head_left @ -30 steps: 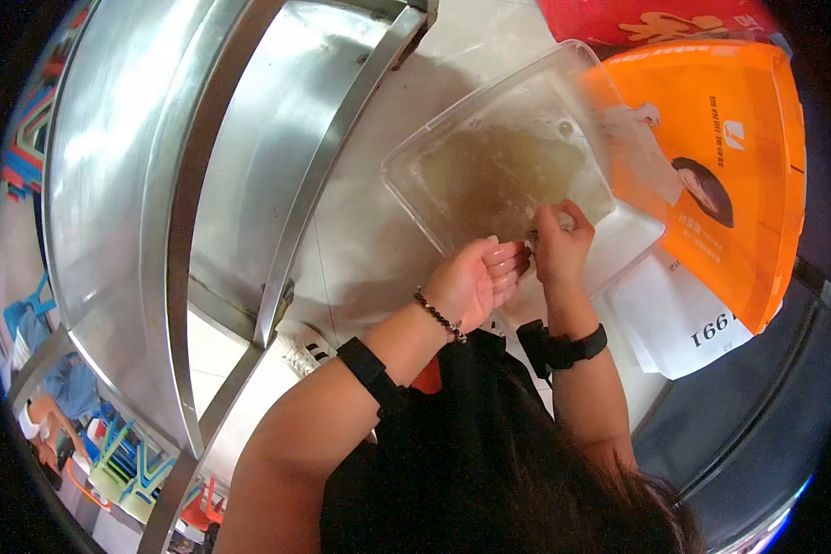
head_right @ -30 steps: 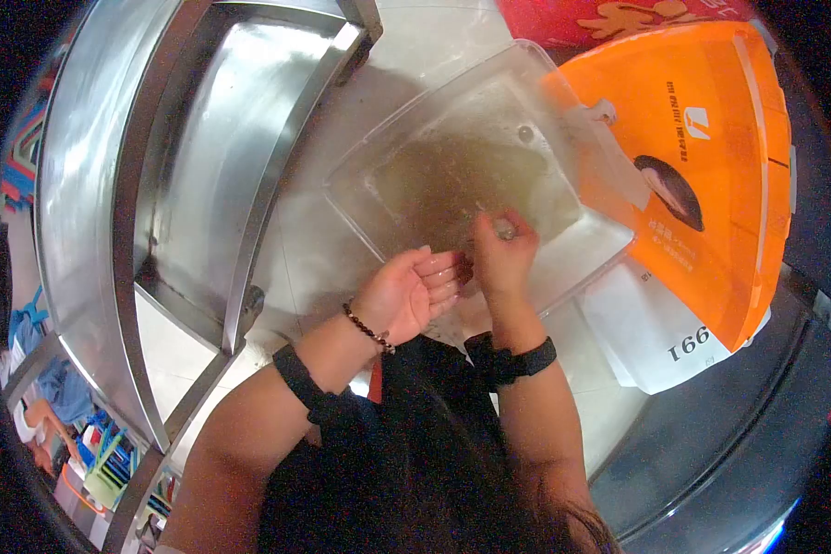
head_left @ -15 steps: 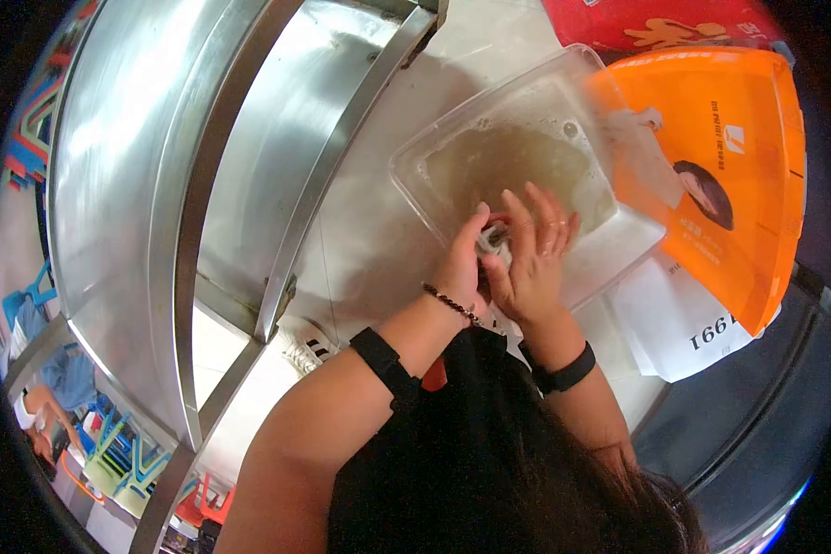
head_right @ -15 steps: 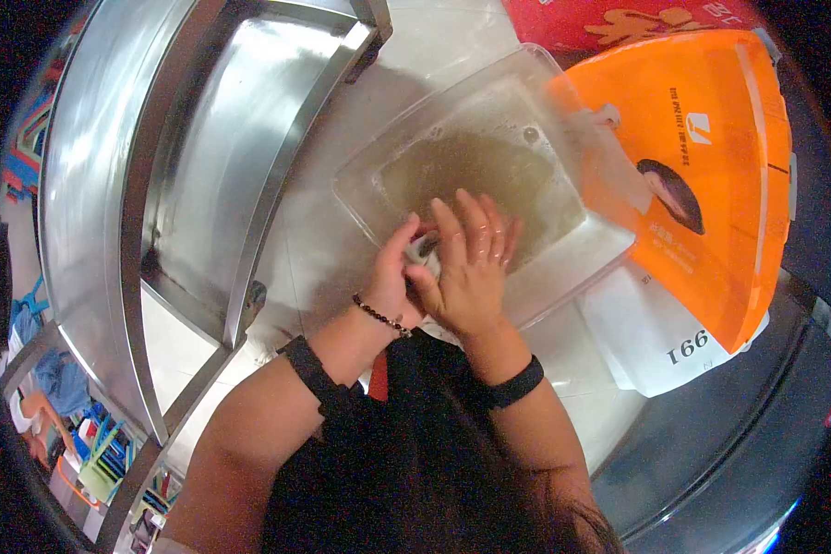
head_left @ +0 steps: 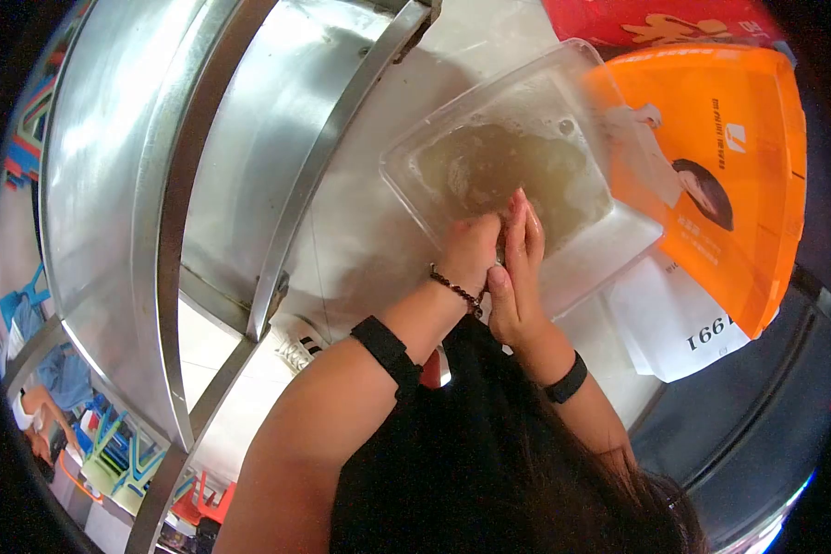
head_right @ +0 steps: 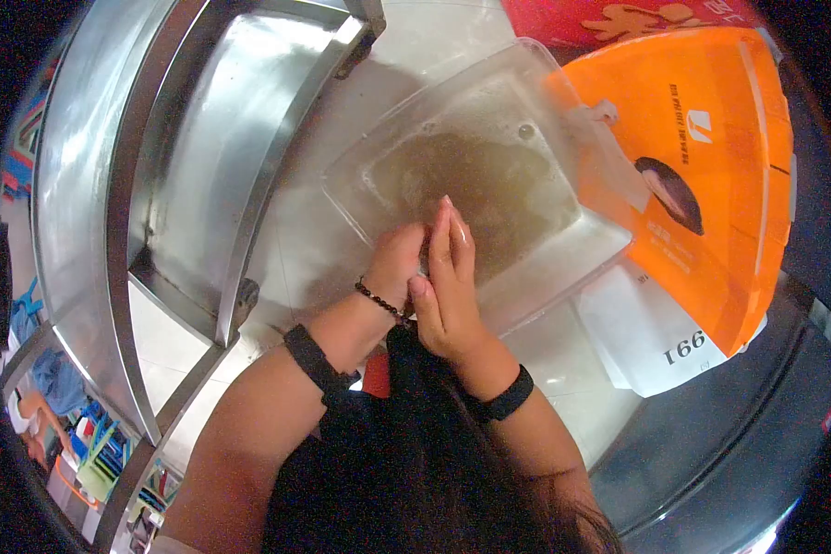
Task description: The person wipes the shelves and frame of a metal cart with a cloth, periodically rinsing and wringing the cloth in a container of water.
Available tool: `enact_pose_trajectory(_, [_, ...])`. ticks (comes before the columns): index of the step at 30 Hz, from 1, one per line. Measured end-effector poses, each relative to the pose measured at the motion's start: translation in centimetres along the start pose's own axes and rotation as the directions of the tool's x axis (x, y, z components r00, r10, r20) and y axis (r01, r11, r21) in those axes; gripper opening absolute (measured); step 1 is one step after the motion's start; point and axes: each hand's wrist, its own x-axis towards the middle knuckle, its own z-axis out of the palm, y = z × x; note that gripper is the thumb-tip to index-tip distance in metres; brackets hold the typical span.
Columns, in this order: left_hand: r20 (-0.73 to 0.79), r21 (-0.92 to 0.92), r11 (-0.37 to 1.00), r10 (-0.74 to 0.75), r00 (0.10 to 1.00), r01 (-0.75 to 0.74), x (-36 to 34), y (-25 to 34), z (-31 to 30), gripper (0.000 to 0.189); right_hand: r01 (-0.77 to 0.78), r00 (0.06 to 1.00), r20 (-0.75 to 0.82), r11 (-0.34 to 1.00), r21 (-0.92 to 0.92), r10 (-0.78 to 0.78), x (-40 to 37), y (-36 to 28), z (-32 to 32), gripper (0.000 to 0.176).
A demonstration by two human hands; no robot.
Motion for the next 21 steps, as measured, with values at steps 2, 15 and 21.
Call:
enact_pose_trajectory(2, [-0.117,0.081,0.978,0.199,0.973,-0.190,0.3,-0.5,0.7,0.022,0.010,1.000,-0.014,0.999,0.040,-0.010,0.0,0.1,0.1,0.059])
enact_pose_trajectory(15, [0.121,-0.763,0.590,-0.270,0.955,0.264,0.2,-0.1,1.5,0.032,-0.098,0.982,-0.152,0.989,0.112,0.115,0.4,0.5,-0.2,0.042])
enact_pose_trajectory(21, [0.320,-0.947,0.007,-0.105,0.942,0.322,0.1,-0.2,0.6,0.047,-0.092,0.969,-0.223,0.992,0.082,0.108,1.3,0.9,0.5,0.021])
